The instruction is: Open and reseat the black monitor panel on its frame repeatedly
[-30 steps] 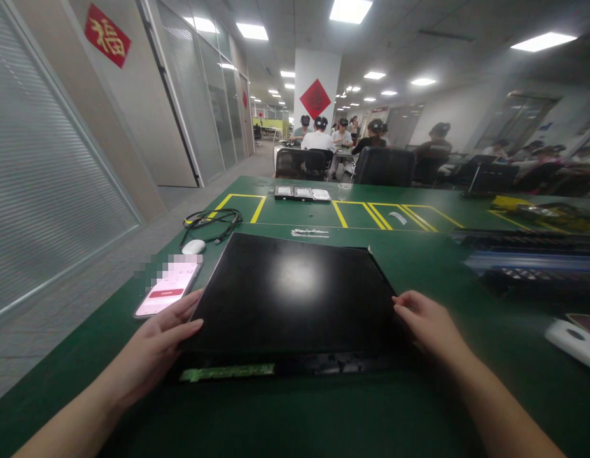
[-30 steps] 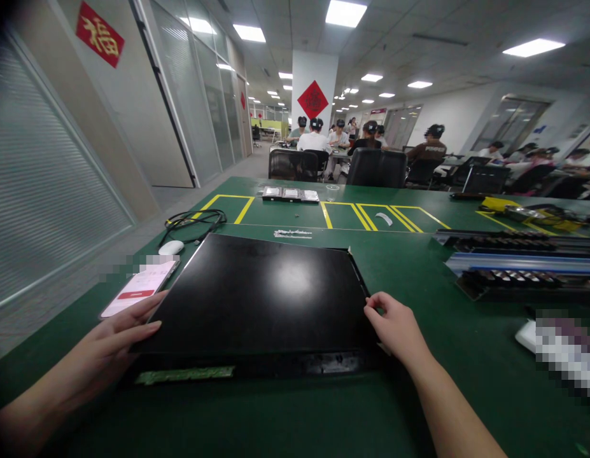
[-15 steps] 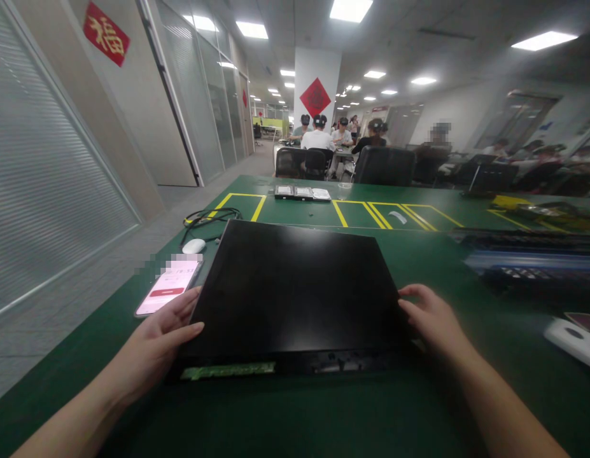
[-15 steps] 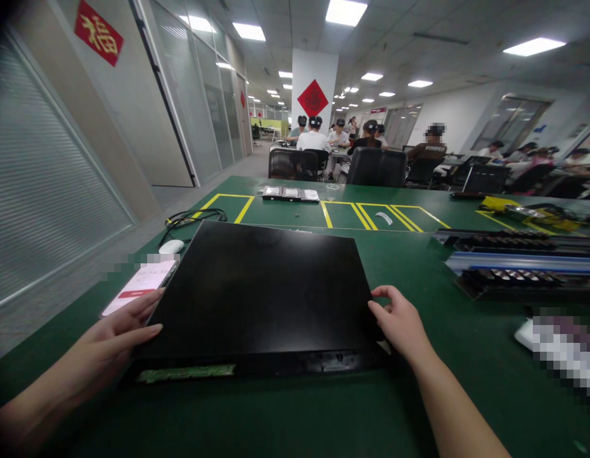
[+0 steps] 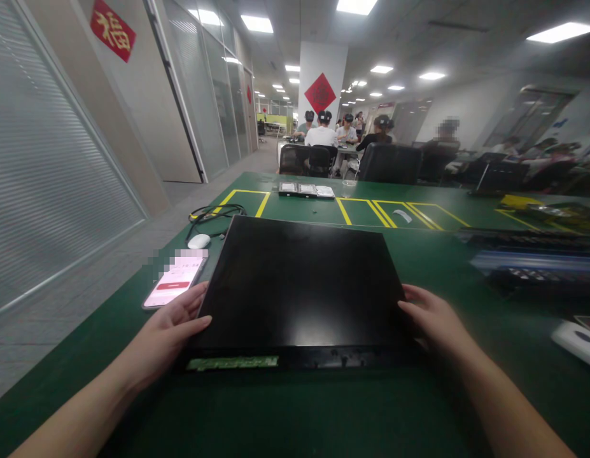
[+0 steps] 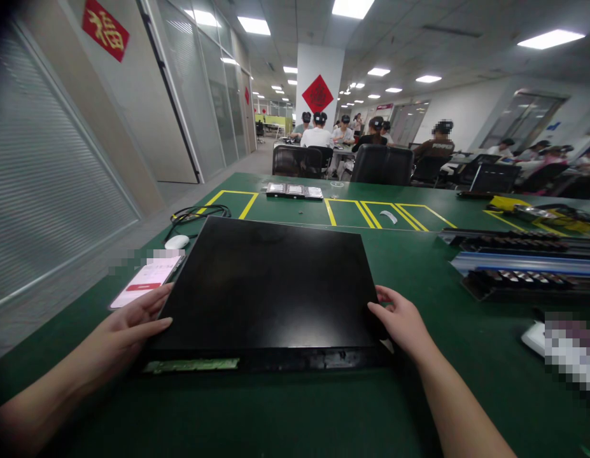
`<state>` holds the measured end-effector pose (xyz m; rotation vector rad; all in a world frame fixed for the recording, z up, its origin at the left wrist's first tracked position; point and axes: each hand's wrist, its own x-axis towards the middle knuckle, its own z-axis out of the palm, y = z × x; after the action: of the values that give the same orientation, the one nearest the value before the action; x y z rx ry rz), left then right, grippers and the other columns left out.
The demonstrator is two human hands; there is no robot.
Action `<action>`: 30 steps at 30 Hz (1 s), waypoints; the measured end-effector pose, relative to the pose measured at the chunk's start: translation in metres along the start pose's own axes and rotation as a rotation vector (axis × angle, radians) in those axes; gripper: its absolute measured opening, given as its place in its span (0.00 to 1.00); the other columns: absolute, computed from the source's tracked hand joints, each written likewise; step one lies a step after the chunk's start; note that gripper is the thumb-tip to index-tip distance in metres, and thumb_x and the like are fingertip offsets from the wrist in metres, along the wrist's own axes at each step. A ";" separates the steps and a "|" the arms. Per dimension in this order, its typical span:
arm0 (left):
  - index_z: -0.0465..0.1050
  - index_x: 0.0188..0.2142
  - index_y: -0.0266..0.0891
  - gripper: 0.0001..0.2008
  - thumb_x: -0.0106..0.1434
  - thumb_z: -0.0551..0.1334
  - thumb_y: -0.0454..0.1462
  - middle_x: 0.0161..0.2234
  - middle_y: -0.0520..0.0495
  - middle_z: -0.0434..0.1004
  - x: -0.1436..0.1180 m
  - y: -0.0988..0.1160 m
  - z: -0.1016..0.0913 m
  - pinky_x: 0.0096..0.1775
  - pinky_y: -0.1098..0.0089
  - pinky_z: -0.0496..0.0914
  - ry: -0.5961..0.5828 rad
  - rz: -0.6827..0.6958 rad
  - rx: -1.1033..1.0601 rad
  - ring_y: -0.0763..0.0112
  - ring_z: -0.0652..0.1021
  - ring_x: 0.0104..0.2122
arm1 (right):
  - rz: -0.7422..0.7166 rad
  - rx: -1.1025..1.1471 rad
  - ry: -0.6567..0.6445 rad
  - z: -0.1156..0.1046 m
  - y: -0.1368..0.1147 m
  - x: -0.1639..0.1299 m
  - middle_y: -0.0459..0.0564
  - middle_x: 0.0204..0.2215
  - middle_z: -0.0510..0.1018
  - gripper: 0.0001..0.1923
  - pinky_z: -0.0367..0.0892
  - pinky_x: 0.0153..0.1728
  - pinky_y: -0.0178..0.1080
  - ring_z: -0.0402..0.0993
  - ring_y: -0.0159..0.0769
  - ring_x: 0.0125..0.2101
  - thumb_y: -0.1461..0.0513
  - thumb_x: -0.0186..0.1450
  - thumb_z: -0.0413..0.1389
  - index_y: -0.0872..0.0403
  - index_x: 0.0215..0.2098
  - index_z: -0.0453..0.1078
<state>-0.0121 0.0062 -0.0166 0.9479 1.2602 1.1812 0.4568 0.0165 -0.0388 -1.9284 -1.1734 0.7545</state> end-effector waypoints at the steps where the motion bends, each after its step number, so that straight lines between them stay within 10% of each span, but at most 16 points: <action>1: 0.75 0.53 0.47 0.31 0.48 0.76 0.38 0.62 0.43 0.73 0.001 0.000 0.000 0.58 0.58 0.69 -0.009 -0.004 0.001 0.48 0.68 0.63 | 0.001 0.007 -0.010 0.000 0.000 0.001 0.59 0.47 0.81 0.30 0.73 0.29 0.42 0.80 0.43 0.33 0.55 0.55 0.61 0.55 0.55 0.73; 13: 0.72 0.58 0.48 0.32 0.53 0.74 0.40 0.65 0.44 0.69 0.002 -0.005 -0.004 0.65 0.54 0.57 -0.105 0.042 0.114 0.49 0.59 0.67 | -0.114 0.034 -0.090 0.000 0.012 0.007 0.59 0.46 0.82 0.30 0.76 0.33 0.43 0.81 0.48 0.38 0.56 0.54 0.63 0.56 0.54 0.72; 30: 0.66 0.63 0.46 0.40 0.51 0.70 0.29 0.63 0.42 0.72 -0.003 0.000 0.002 0.59 0.58 0.68 -0.107 0.004 -0.018 0.50 0.66 0.64 | -0.106 -0.039 -0.036 0.000 0.015 0.011 0.60 0.37 0.83 0.32 0.75 0.34 0.44 0.80 0.51 0.40 0.54 0.52 0.63 0.59 0.53 0.74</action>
<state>-0.0095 0.0031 -0.0157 0.9884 1.1606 1.1284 0.4682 0.0218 -0.0526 -1.8748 -1.3105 0.7171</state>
